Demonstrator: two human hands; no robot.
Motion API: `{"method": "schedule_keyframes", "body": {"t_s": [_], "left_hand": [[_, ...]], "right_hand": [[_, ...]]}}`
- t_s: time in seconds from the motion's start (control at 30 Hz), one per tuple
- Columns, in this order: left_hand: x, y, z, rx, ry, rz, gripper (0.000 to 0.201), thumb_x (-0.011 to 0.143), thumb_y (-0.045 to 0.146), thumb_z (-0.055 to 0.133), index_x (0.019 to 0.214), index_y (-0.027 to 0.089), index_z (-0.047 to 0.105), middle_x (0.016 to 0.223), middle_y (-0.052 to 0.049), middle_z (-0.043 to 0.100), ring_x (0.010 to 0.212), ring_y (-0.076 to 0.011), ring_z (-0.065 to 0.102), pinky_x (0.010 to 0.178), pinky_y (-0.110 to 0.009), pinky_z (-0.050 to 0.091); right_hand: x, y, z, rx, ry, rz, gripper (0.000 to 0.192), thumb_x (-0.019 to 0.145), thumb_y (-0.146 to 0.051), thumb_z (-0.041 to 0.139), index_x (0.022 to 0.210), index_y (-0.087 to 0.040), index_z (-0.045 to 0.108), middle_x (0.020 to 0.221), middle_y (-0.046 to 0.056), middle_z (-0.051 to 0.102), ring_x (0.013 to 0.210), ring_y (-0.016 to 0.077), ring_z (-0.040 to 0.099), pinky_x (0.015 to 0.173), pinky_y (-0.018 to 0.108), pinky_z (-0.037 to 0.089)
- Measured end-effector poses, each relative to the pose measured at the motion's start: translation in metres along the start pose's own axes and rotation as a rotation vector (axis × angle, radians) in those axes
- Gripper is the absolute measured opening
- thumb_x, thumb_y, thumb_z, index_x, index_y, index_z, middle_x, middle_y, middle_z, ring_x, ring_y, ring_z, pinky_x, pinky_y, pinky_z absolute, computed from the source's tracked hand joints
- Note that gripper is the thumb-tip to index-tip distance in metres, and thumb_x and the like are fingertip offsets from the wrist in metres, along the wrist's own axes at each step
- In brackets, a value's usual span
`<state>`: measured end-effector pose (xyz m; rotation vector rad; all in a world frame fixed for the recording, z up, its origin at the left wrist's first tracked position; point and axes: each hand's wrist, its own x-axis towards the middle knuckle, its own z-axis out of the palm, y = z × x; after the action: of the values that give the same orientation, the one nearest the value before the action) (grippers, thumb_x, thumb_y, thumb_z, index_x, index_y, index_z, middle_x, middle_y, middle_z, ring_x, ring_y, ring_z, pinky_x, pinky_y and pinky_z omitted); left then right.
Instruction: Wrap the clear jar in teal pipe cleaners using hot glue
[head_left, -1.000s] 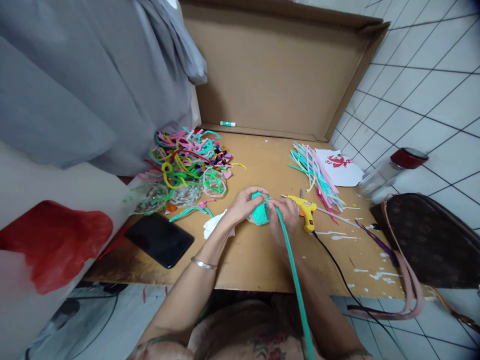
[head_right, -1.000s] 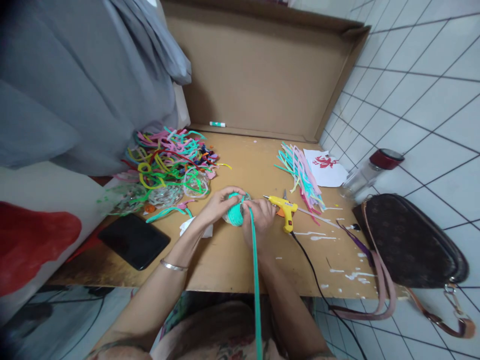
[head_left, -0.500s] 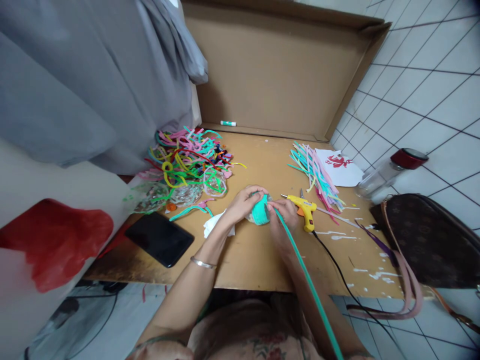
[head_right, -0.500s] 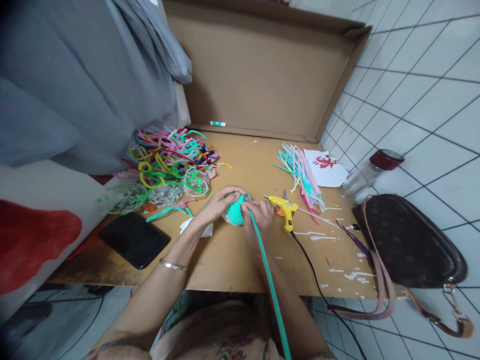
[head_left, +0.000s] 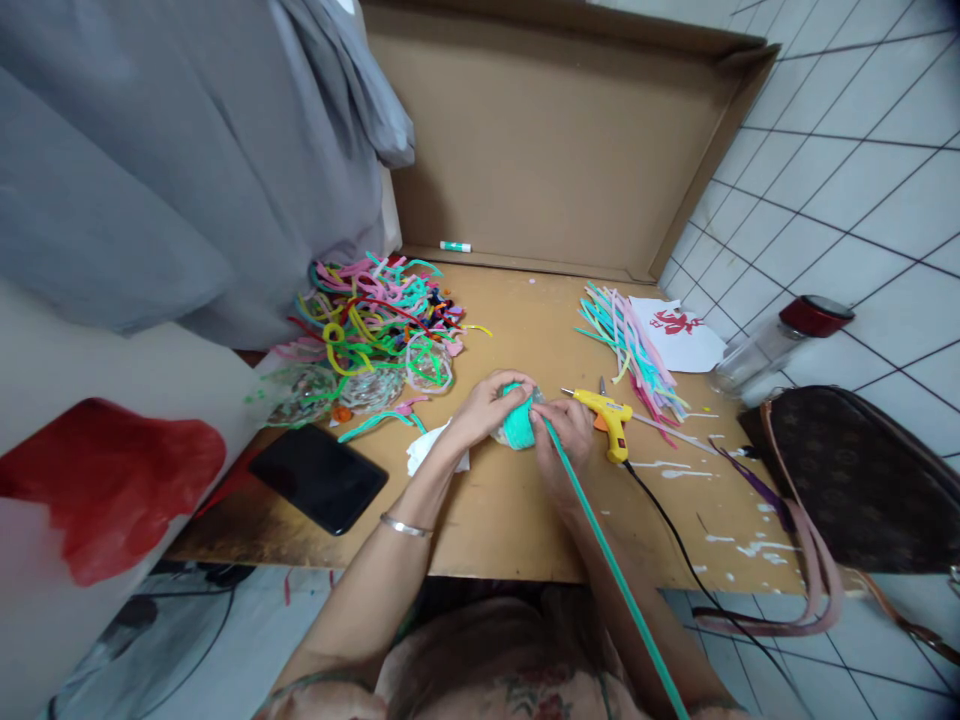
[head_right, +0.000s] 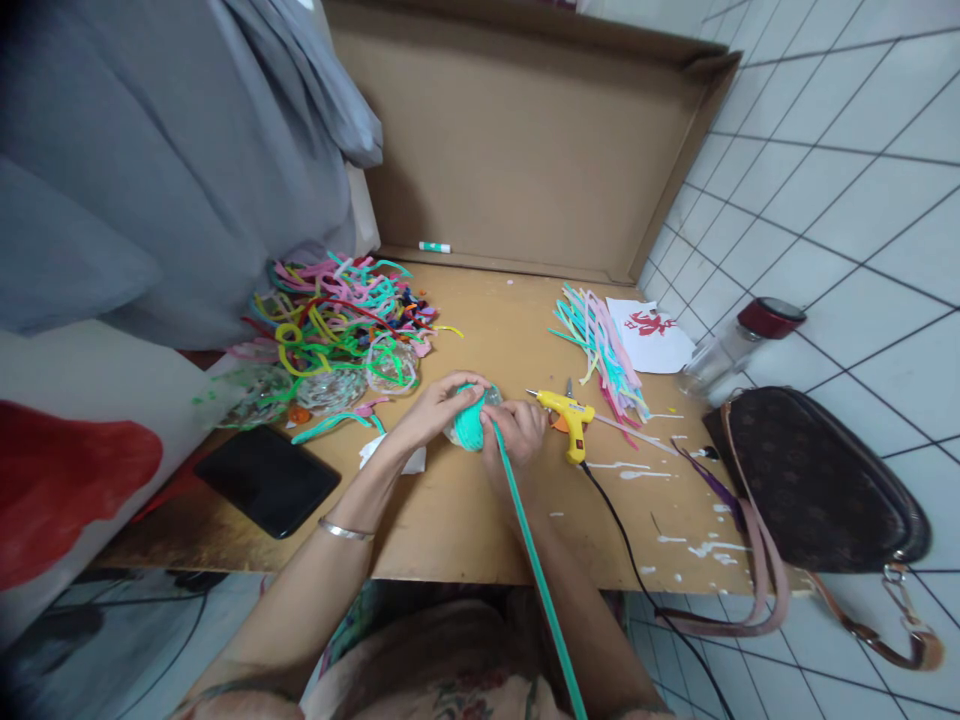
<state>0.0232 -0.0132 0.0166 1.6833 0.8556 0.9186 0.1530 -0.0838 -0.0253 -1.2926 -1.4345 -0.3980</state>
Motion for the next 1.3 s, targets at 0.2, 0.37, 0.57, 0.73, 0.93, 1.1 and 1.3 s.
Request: {"method": "schedule_keyframes", "body": {"t_s": [0.2, 0.37, 0.57, 0.73, 0.93, 1.1, 1.3], "left_hand": [[-0.001, -0.001, 0.001, -0.006, 0.009, -0.014, 0.027, 0.08, 0.033, 0.063, 0.1, 0.016, 0.071, 0.107, -0.008, 0.07, 0.101, -0.0204, 0.064, 0.091, -0.03, 0.051], [-0.001, -0.005, 0.003, 0.006, 0.021, -0.012, 0.025, 0.078, 0.027, 0.062, 0.1, 0.017, 0.071, 0.105, -0.007, 0.071, 0.098, -0.0193, 0.064, 0.089, -0.03, 0.052], [0.001, -0.008, 0.002, 0.004, 0.003, 0.013, 0.027, 0.078, 0.027, 0.061, 0.101, 0.016, 0.07, 0.108, -0.007, 0.07, 0.101, -0.0205, 0.063, 0.092, -0.032, 0.05], [0.001, -0.008, 0.001, 0.0, -0.004, 0.013, 0.027, 0.079, 0.027, 0.061, 0.102, 0.016, 0.071, 0.108, -0.007, 0.07, 0.103, -0.0207, 0.063, 0.095, -0.033, 0.05], [-0.001, -0.004, 0.0, -0.009, -0.008, 0.004, 0.026, 0.079, 0.026, 0.061, 0.1, 0.016, 0.071, 0.106, -0.007, 0.071, 0.1, -0.0205, 0.064, 0.094, -0.033, 0.051], [-0.001, -0.004, -0.001, 0.001, -0.019, 0.001, 0.028, 0.079, 0.028, 0.061, 0.102, 0.015, 0.07, 0.108, -0.008, 0.07, 0.102, -0.0212, 0.064, 0.094, -0.033, 0.05], [0.0, -0.005, -0.003, -0.002, -0.036, 0.009, 0.034, 0.087, 0.041, 0.054, 0.102, 0.016, 0.07, 0.112, -0.009, 0.07, 0.109, -0.0228, 0.061, 0.096, -0.033, 0.048]], "right_hand": [[-0.002, 0.004, 0.003, -0.025, 0.0, -0.025, 0.02, 0.092, -0.033, 0.053, 0.085, -0.026, 0.071, 0.078, 0.003, 0.062, 0.074, 0.0171, 0.056, 0.073, 0.035, 0.043], [-0.001, 0.003, 0.0, -0.047, -0.014, -0.049, 0.02, 0.092, -0.032, 0.053, 0.087, -0.024, 0.071, 0.079, 0.004, 0.062, 0.076, 0.0178, 0.056, 0.074, 0.035, 0.043], [-0.001, 0.002, -0.007, -0.089, 0.008, -0.127, 0.018, 0.091, -0.032, 0.056, 0.088, -0.022, 0.07, 0.079, 0.004, 0.062, 0.076, 0.0167, 0.055, 0.075, 0.033, 0.042], [-0.001, 0.003, -0.009, -0.07, 0.006, -0.143, 0.016, 0.091, -0.026, 0.056, 0.087, -0.021, 0.071, 0.079, 0.003, 0.06, 0.076, 0.0153, 0.053, 0.076, 0.031, 0.04], [-0.002, 0.004, -0.008, -0.103, -0.013, -0.139, 0.018, 0.092, -0.027, 0.055, 0.084, -0.022, 0.071, 0.078, 0.003, 0.061, 0.076, 0.0152, 0.054, 0.076, 0.031, 0.042], [-0.004, 0.004, -0.007, -0.142, -0.024, -0.127, 0.023, 0.093, -0.029, 0.051, 0.083, -0.022, 0.071, 0.078, 0.004, 0.06, 0.075, 0.0153, 0.054, 0.075, 0.031, 0.043], [-0.001, 0.001, -0.008, -0.099, 0.002, -0.173, 0.018, 0.091, -0.024, 0.055, 0.084, -0.021, 0.071, 0.077, 0.004, 0.061, 0.074, 0.0153, 0.053, 0.075, 0.032, 0.042]]}}
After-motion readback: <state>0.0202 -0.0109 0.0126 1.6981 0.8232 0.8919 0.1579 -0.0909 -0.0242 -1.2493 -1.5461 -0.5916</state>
